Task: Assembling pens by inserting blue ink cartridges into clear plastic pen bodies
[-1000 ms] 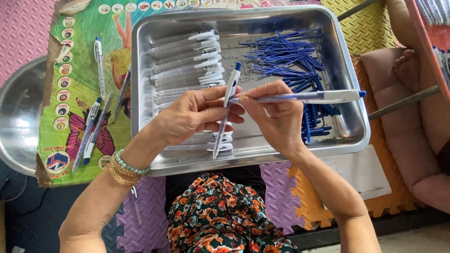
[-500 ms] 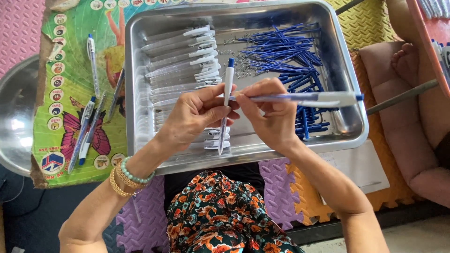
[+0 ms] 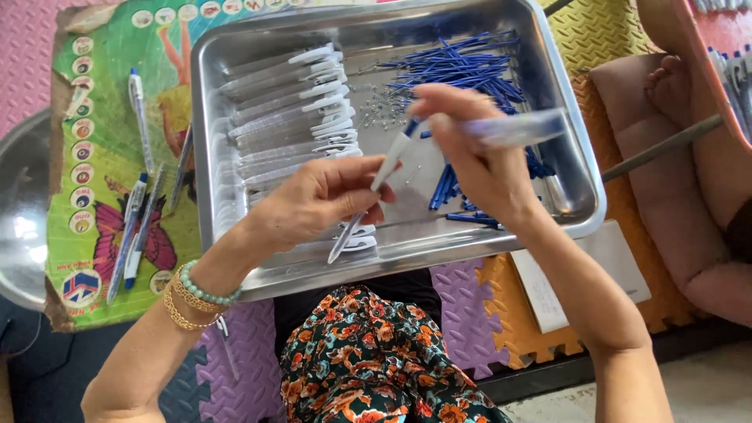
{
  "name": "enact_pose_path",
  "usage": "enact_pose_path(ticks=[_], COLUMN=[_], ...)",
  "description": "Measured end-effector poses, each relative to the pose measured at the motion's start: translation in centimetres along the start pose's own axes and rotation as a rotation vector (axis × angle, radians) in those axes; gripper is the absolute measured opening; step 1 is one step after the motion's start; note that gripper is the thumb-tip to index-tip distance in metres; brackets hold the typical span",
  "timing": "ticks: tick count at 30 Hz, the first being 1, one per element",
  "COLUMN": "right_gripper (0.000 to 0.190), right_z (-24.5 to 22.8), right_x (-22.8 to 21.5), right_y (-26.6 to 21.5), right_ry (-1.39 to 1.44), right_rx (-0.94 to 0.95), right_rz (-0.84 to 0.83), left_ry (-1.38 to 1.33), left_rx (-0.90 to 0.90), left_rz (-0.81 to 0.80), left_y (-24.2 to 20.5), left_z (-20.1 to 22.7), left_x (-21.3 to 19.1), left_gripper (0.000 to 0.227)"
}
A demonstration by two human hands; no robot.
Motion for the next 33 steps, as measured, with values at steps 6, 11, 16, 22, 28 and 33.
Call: enact_pose_path(ticks=[6, 11, 16, 22, 28, 33], right_gripper=[0.022, 0.033, 0.033, 0.041, 0.052, 0.034], right_z=[2.7, 4.2, 3.5, 2.2, 1.5, 5.8], right_x=[0.7, -3.8, -9.1, -8.1, -2.9, -2.9], right_y=[-2.8, -1.4, -3.6, -5.7, -1.9, -2.6], right_ry=[0.075, 0.136, -0.082, -0.707, 0.432, 0.871], right_rx=[0.253, 0.376, 0.616, 0.463, 0.882, 0.949], right_rz=[-0.014, 0.259, 0.252, -0.170, -0.152, -0.205], left_ry=[-0.002, 0.015, 0.044, 0.645, 1.660, 2.118], left_rx=[-0.095, -0.211, -0.293, -0.339, 0.097, 0.230], left_rz=[-0.134, -0.237, -0.253, -0.146, -0.144, -0.021], left_y=[0.3, -0.5, -0.3, 2.5, 7.1, 8.3], left_z=[-1.2, 0.9, 1.8, 5.0, 6.5, 8.3], left_x=[0.1, 0.4, -0.5, 0.4, 4.4, 4.5], left_gripper=[0.059, 0.079, 0.086, 0.073, 0.027, 0.006])
Point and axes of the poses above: each hand's wrist, its own y-axis towards the middle knuckle, its own x-axis out of the palm, z = x × y, the point moved 1 cm from there along y, towards the middle knuckle, and after that the axes turned 2 degrees about x, right-handed, at the moved point
